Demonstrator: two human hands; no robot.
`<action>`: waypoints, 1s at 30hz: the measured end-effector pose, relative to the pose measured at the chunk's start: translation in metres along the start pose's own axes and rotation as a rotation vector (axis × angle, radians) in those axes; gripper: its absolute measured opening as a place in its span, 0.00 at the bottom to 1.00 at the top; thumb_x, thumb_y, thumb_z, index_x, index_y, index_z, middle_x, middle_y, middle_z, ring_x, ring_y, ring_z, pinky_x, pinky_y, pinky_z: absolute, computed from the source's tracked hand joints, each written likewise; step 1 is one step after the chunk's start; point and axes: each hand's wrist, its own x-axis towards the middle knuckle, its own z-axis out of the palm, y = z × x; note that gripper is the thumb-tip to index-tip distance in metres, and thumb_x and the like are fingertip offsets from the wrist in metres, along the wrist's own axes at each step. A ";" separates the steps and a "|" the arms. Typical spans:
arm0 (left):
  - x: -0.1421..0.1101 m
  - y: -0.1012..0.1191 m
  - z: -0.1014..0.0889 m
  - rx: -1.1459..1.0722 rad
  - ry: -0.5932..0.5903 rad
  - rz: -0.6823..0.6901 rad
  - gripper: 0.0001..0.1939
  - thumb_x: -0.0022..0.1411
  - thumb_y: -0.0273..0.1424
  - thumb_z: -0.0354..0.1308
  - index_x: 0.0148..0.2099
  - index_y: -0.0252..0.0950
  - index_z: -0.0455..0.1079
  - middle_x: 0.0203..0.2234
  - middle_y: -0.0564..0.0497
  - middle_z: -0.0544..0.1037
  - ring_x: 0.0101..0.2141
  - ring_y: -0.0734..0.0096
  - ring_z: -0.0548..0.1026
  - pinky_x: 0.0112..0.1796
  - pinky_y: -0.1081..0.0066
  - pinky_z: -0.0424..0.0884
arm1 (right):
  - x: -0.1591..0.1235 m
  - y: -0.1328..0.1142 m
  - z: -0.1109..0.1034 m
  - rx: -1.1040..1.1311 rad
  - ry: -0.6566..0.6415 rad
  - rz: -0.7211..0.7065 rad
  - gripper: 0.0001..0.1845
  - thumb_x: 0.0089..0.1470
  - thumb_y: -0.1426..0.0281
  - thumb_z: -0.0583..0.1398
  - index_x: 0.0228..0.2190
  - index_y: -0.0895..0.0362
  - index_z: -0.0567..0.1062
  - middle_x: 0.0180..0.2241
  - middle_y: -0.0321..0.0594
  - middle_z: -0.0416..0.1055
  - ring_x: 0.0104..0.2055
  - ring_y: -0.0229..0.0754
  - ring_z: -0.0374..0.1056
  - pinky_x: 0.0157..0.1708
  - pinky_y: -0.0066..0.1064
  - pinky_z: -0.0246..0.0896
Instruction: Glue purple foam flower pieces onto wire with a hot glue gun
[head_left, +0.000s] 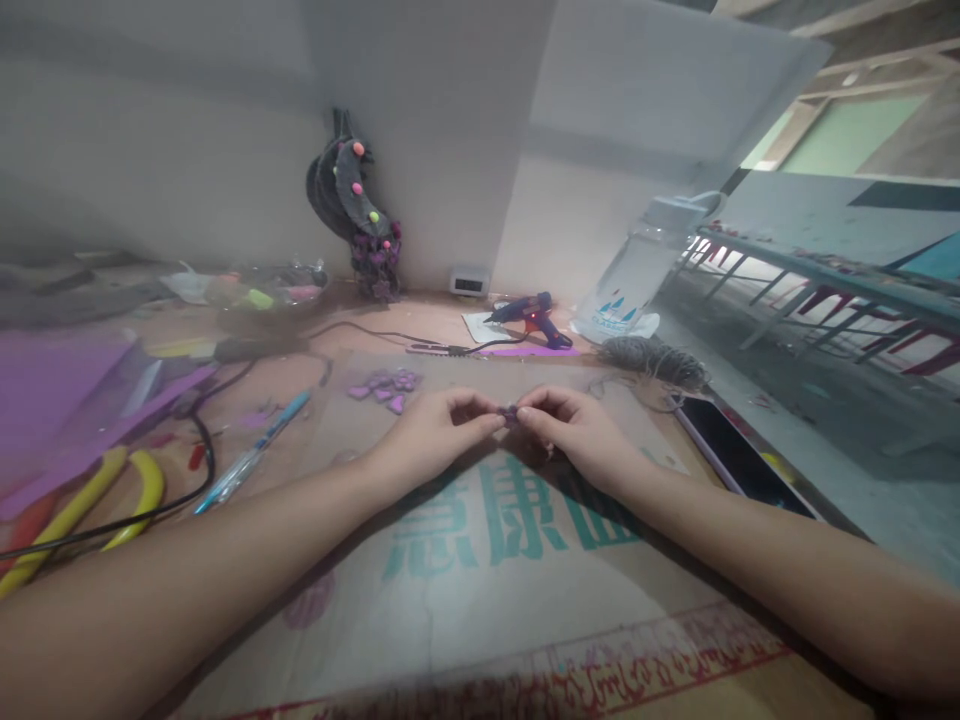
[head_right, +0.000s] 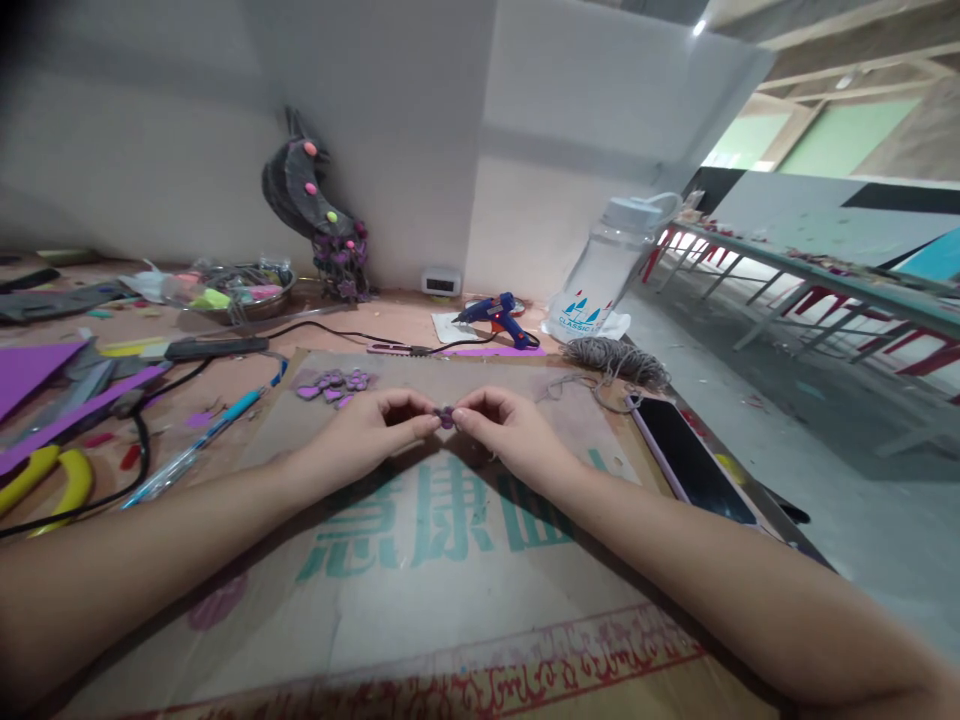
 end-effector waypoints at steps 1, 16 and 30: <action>0.000 0.000 0.000 0.002 0.015 0.000 0.14 0.59 0.42 0.58 0.39 0.36 0.74 0.33 0.50 0.80 0.33 0.68 0.75 0.35 0.71 0.67 | 0.001 0.000 0.000 -0.006 -0.015 0.003 0.19 0.48 0.54 0.64 0.30 0.57 0.71 0.18 0.29 0.63 0.18 0.31 0.57 0.16 0.23 0.50; 0.002 -0.002 0.003 -0.033 -0.001 0.020 0.11 0.61 0.38 0.55 0.38 0.36 0.72 0.30 0.52 0.80 0.31 0.69 0.76 0.33 0.73 0.68 | 0.037 -0.037 -0.061 -0.979 -0.098 -0.185 0.22 0.59 0.57 0.53 0.21 0.57 0.70 0.20 0.35 0.68 0.23 0.37 0.62 0.26 0.30 0.53; 0.004 0.000 0.006 -0.054 -0.029 0.051 0.08 0.60 0.34 0.55 0.35 0.35 0.71 0.32 0.49 0.81 0.34 0.66 0.79 0.37 0.71 0.71 | 0.162 -0.040 0.052 -1.248 -0.281 -0.437 0.20 0.54 0.75 0.57 0.49 0.57 0.75 0.47 0.46 0.75 0.45 0.45 0.70 0.40 0.29 0.59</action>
